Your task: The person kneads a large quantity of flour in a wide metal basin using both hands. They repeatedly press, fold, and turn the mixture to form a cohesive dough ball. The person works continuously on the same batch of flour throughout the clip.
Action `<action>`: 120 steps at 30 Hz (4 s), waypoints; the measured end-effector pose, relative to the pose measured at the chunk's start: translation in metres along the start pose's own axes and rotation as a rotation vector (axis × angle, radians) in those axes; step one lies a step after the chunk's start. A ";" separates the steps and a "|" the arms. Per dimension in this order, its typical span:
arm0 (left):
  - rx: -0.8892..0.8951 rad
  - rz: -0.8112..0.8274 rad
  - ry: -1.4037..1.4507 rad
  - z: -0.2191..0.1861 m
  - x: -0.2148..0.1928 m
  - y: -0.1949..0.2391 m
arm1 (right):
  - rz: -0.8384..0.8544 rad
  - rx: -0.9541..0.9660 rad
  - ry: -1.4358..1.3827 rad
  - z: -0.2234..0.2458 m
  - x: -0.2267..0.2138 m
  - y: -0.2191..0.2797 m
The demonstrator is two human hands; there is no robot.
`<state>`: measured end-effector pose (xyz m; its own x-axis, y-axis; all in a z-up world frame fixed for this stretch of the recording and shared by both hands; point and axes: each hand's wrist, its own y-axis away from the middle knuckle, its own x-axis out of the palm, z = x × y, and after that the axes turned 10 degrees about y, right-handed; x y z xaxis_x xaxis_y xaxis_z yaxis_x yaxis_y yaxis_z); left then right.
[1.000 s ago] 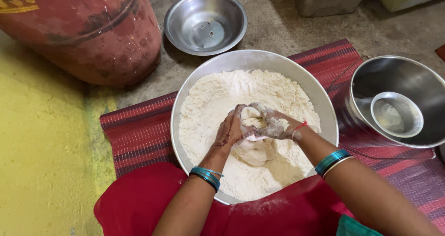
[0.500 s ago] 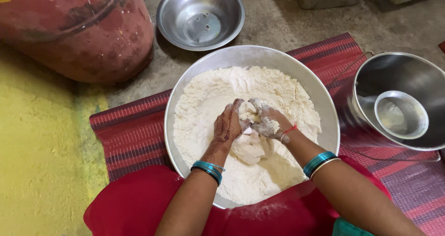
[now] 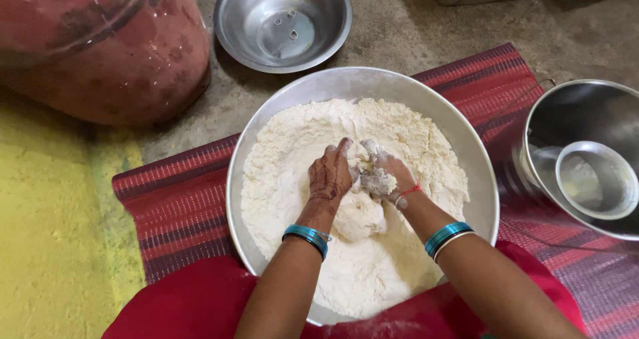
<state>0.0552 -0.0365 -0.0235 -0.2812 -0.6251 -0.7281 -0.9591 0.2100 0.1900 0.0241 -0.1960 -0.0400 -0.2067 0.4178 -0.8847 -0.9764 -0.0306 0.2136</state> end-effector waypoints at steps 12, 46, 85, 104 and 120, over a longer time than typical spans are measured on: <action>-0.060 0.029 -0.009 0.005 0.001 -0.041 | -0.077 0.066 0.012 -0.017 0.023 -0.040; 0.420 0.152 0.140 0.006 -0.037 0.065 | 0.654 0.335 -0.391 0.015 -0.112 0.026; 0.331 0.099 -0.158 0.028 -0.005 0.082 | -0.072 -0.159 0.149 0.039 -0.011 0.076; 0.215 0.093 -0.088 0.023 -0.006 -0.043 | -0.060 -0.017 0.246 -0.009 0.006 -0.049; 0.239 -0.083 -0.144 0.043 0.019 -0.036 | -0.137 -0.027 0.222 -0.023 0.028 -0.048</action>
<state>0.0856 -0.0240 -0.0725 -0.1781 -0.5380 -0.8239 -0.9386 0.3443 -0.0219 0.0634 -0.2039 -0.0841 -0.0776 0.2099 -0.9746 -0.9970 -0.0130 0.0766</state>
